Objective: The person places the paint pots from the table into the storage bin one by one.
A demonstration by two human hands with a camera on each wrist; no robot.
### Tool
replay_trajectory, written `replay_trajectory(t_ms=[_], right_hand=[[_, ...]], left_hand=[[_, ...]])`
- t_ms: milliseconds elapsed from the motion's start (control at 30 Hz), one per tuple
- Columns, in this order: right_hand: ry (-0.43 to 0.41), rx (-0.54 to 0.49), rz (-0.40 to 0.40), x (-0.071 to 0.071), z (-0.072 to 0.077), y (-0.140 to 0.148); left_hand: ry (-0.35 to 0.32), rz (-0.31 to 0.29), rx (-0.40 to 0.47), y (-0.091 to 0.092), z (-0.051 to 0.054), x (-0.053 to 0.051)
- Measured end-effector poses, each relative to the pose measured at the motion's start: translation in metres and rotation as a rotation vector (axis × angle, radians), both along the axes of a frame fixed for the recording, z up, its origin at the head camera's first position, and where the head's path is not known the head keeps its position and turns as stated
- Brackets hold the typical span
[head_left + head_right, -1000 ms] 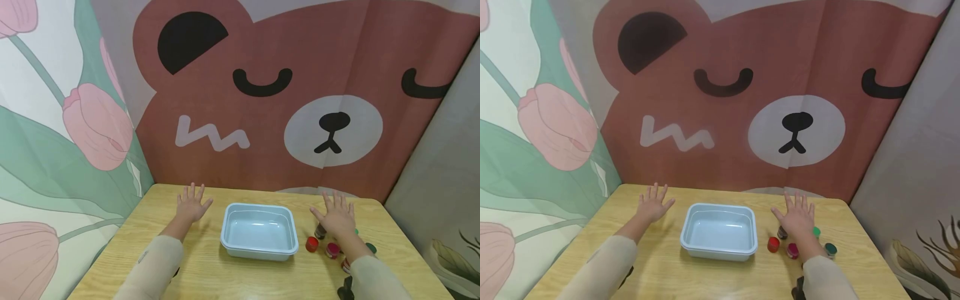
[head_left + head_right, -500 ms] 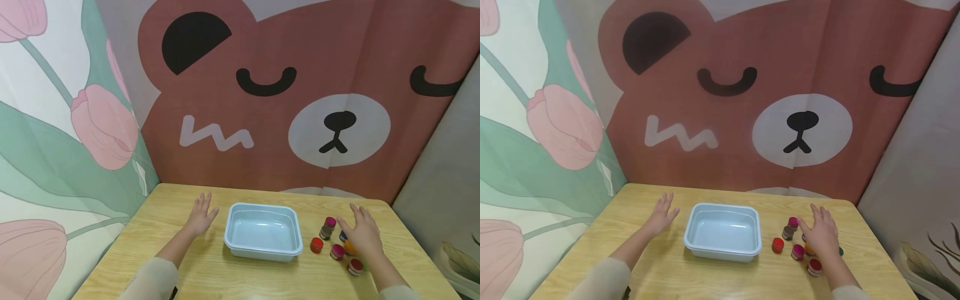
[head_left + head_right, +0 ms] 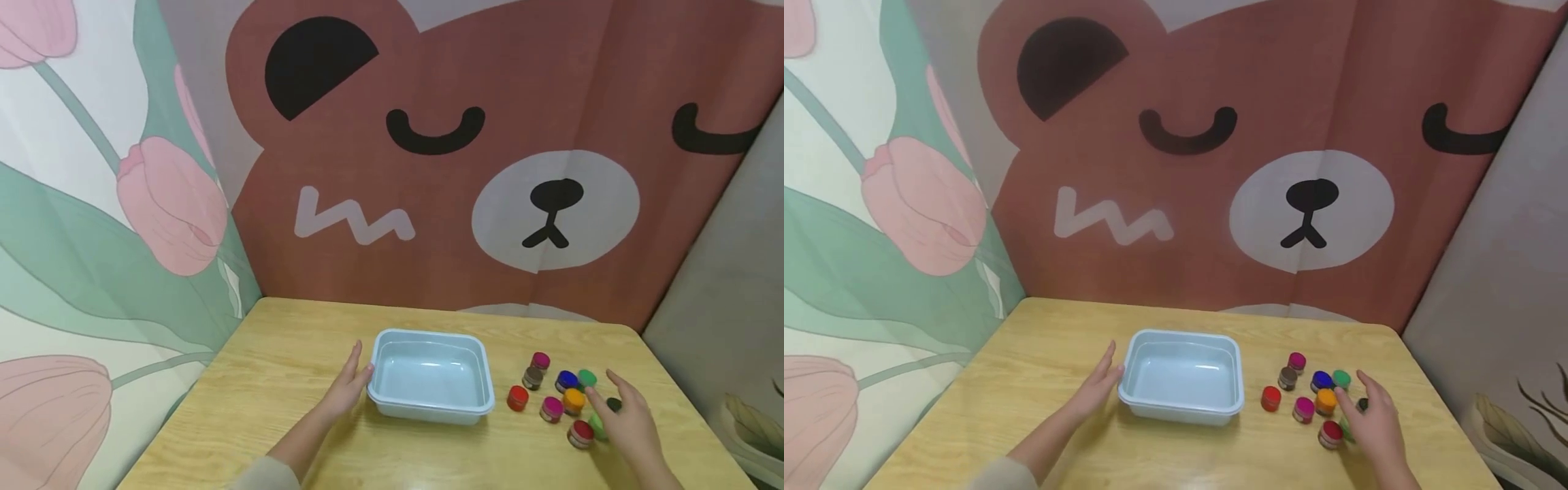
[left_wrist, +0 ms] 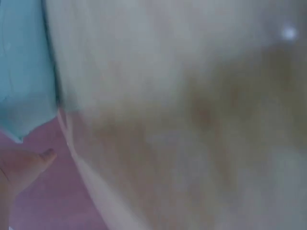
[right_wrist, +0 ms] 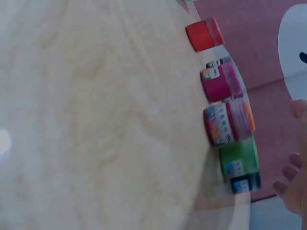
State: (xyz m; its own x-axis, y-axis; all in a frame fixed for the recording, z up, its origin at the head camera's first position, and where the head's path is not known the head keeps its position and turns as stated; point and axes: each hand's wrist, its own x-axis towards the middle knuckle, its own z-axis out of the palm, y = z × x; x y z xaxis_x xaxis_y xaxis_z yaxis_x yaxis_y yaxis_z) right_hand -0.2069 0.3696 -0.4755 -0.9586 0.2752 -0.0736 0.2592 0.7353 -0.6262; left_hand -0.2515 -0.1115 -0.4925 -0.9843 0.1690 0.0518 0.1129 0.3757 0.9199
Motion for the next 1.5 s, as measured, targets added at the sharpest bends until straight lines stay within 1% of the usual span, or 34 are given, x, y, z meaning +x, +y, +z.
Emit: replay_trajectory(t_ms=[100,167,333,500,767,900,1033,1167,1233,1333,1500], right_hand=[[-0.011,-0.029,-0.046,0.003,-0.003,0.003],[-0.019,-0.047,-0.053,0.004,-0.004,0.005],[-0.034,-0.083,-0.068,0.012,-0.011,0.009],[-0.008,-0.116,-0.106,0.021,-0.023,0.010],[-0.007,-0.167,-0.070,0.027,-0.036,0.013],[0.019,-0.136,-0.097,0.031,-0.043,0.010],[0.035,-0.109,-0.086,0.032,-0.045,0.012],[0.010,-0.106,-0.064,0.030,-0.047,0.016],[-0.016,-0.114,-0.060,0.029,-0.049,0.019],[-0.041,-0.117,-0.031,0.027,-0.050,0.021],[-0.041,-0.095,0.004,0.026,-0.050,0.022]], left_hand=[[-0.023,-0.002,0.063,0.005,-0.004,0.001],[-0.021,-0.008,0.083,0.008,-0.005,0.001],[-0.025,-0.027,0.114,0.013,-0.007,0.002],[-0.034,-0.032,0.144,0.016,-0.013,0.004],[-0.027,0.002,0.140,0.020,-0.019,0.006],[-0.021,-0.002,0.159,0.021,-0.021,0.006],[-0.027,-0.007,0.183,0.023,-0.022,0.005],[-0.036,-0.007,0.198,0.023,-0.024,0.005],[-0.044,-0.006,0.199,0.023,-0.025,0.005],[-0.067,-0.004,0.194,0.022,-0.026,0.005],[-0.094,-0.021,0.216,0.023,-0.026,0.006]])
